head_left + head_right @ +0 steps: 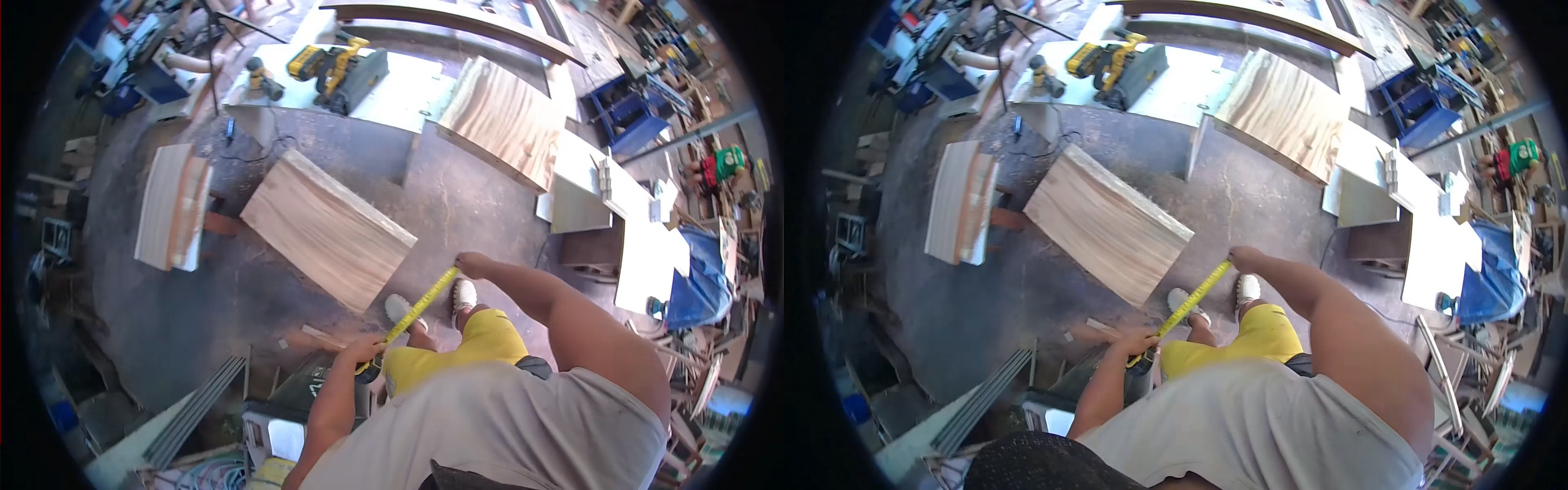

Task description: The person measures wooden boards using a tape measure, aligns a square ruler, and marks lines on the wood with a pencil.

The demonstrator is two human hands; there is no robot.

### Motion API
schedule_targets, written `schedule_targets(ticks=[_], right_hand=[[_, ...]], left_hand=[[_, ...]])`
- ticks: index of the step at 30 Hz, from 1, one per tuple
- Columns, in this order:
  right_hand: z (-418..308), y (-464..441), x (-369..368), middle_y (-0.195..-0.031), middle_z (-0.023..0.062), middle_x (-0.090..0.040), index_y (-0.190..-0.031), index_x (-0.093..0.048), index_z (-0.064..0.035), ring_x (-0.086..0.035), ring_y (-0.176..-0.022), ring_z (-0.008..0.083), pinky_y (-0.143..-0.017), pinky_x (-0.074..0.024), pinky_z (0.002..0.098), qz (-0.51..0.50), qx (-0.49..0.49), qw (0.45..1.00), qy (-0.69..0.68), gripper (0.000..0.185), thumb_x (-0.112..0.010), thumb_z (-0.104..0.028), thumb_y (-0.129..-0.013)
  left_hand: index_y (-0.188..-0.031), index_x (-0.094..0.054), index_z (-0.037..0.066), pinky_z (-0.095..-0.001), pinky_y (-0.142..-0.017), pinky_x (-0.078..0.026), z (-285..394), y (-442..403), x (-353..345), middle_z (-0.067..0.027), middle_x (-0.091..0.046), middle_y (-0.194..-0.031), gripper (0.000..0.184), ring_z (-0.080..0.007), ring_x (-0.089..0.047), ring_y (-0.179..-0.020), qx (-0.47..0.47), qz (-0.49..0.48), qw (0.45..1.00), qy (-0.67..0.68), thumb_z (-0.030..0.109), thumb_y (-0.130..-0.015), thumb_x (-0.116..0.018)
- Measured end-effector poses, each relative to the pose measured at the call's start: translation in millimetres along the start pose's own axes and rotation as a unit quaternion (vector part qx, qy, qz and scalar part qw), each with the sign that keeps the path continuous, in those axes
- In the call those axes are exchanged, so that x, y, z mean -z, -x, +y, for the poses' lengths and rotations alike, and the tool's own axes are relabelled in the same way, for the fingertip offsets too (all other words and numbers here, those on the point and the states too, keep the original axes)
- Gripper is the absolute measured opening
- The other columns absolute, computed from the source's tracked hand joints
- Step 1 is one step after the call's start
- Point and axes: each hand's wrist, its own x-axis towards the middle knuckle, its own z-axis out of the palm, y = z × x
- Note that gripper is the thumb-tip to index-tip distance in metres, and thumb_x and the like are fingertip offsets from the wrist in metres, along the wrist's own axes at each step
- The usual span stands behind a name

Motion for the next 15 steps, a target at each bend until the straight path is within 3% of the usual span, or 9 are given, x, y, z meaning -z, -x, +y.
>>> schedule_targets(ticks=[3, 4, 5, 8, 9, 10, 12, 14, 15], right_hand=[[22.3, 37.5, 13.6, -0.085, 0.0153, -0.067, -0.097, -0.062, -0.0028, -0.062, -0.084, 0.0355, -0.077, -0.0472, 0.0434, 0.040, 0.062, 0.997, -0.028, 0.030, -0.046, -0.028, -0.091], [27.0, 49.7, 22.0, -0.084, 0.0145, -0.067, -0.100, -0.062, -0.0023, -0.064, -0.078, 0.0302, -0.073, -0.0488, 0.0400, 0.054, 0.089, 0.992, -0.068, 0.030, -0.048, -0.027, -0.091], [29.0, 60.0, 30.2, -0.082, 0.0126, -0.067, -0.107, -0.061, -0.0016, -0.064, -0.069, 0.0219, -0.067, -0.0504, 0.0345, 0.045, 0.084, 0.989, -0.111, 0.030, -0.050, -0.024, -0.091], [35.2, 80.7, 54.7, -0.082, 0.0098, -0.066, -0.117, -0.056, -0.0009, -0.062, -0.065, 0.0149, -0.057, -0.0506, 0.0299, 0.015, 0.056, 0.977, -0.207, 0.035, -0.052, -0.025, -0.093], [37.4, 86.6, 64.0, -0.082, 0.0092, -0.066, -0.119, -0.056, -0.0009, -0.061, -0.065, 0.0143, -0.055, -0.0504, 0.0295, -0.003, 0.039, 0.972, -0.230, 0.036, -0.052, -0.026, -0.093], [49.3, 85.3, 67.9, -0.082, 0.0092, -0.066, -0.119, -0.056, -0.0009, -0.061, -0.065, 0.0143, -0.055, -0.0504, 0.0295, -0.038, 0.063, 0.978, -0.196, 0.036, -0.052, -0.026, -0.093], [85.8, 72.1, 72.6, -0.080, 0.0093, -0.065, -0.120, -0.055, -0.0008, -0.061, -0.065, 0.0145, -0.051, -0.0488, 0.0292, -0.031, 0.070, 0.981, -0.178, 0.040, -0.053, -0.030, -0.093], [174.6, 12.5, 61.5, -0.074, 0.0085, -0.064, -0.118, -0.056, -0.0008, -0.059, -0.059, 0.0145, -0.050, -0.0474, 0.0288, 0.000, 0.182, 0.983, 0.006, 0.041, -0.056, -0.033, -0.092], [188.7, 1.8, 78.3, -0.074, 0.0085, -0.064, -0.118, -0.056, -0.0008, -0.059, -0.059, 0.0145, -0.050, -0.0474, 0.0288, -0.020, 0.207, 0.978, 0.028, 0.041, -0.056, -0.033, -0.092]], left_hand=[[-0.097, -0.067, 0.005, -0.0390, -0.075, -0.048, 38.1, 21.9, -3.7, -0.0141, -0.067, -0.090, 0.034, -0.0265, -0.063, -0.084, 0.005, 0.006, 0.999, -0.034, 0.035, -0.089, -0.053], [-0.097, -0.067, 0.005, -0.0390, -0.075, -0.048, 46.4, 24.0, -5.3, -0.0141, -0.067, -0.090, 0.034, -0.0265, -0.063, -0.084, 0.019, 0.041, 0.999, -0.009, 0.035, -0.089, -0.053], [-0.097, -0.067, 0.006, -0.0391, -0.074, -0.048, 49.4, 23.7, -9.4, -0.0140, -0.067, -0.090, 0.033, -0.0263, -0.063, -0.084, 0.016, 0.030, 0.999, -0.027, 0.035, -0.088, -0.054], [-0.096, -0.067, 0.006, -0.0405, -0.072, -0.048, 41.0, 6.3, -24.5, -0.0139, -0.067, -0.088, 0.031, -0.0257, -0.063, -0.081, -0.027, 0.075, 0.996, -0.028, 0.032, -0.086, -0.055], [-0.095, -0.067, 0.006, -0.0410, -0.071, -0.047, 58.0, 11.6, -20.3, -0.0142, -0.067, -0.087, 0.030, -0.0261, -0.064, -0.081, 0.007, 0.071, 0.997, -0.027, 0.031, -0.085, -0.055], [-0.094, -0.067, 0.005, -0.0416, -0.071, -0.047, 75.0, 15.1, -16.4, -0.0145, -0.067, -0.087, 0.029, -0.0265, -0.064, -0.080, 0.039, 0.065, 0.997, -0.017, 0.030, -0.084, -0.056], [-0.092, -0.068, 0.006, -0.0416, -0.070, -0.047, 87.9, 15.0, -28.1, -0.0146, -0.067, -0.086, 0.028, -0.0276, -0.064, -0.079, 0.049, 0.166, 0.985, 0.016, 0.030, -0.084, -0.057], [-0.092, -0.068, 0.006, -0.0415, -0.070, -0.047, 127.2, 38.7, -28.8, -0.0146, -0.067, -0.085, 0.029, -0.0287, -0.064, -0.080, 0.068, 0.225, 0.972, 0.021, 0.032, -0.084, -0.058], [-0.092, -0.068, 0.006, -0.0415, -0.070, -0.047, 126.2, 36.7, -37.7, -0.0146, -0.067, -0.085, 0.029, -0.0287, -0.064, -0.080, 0.080, 0.248, 0.964, 0.049, 0.032, -0.084, -0.058]])
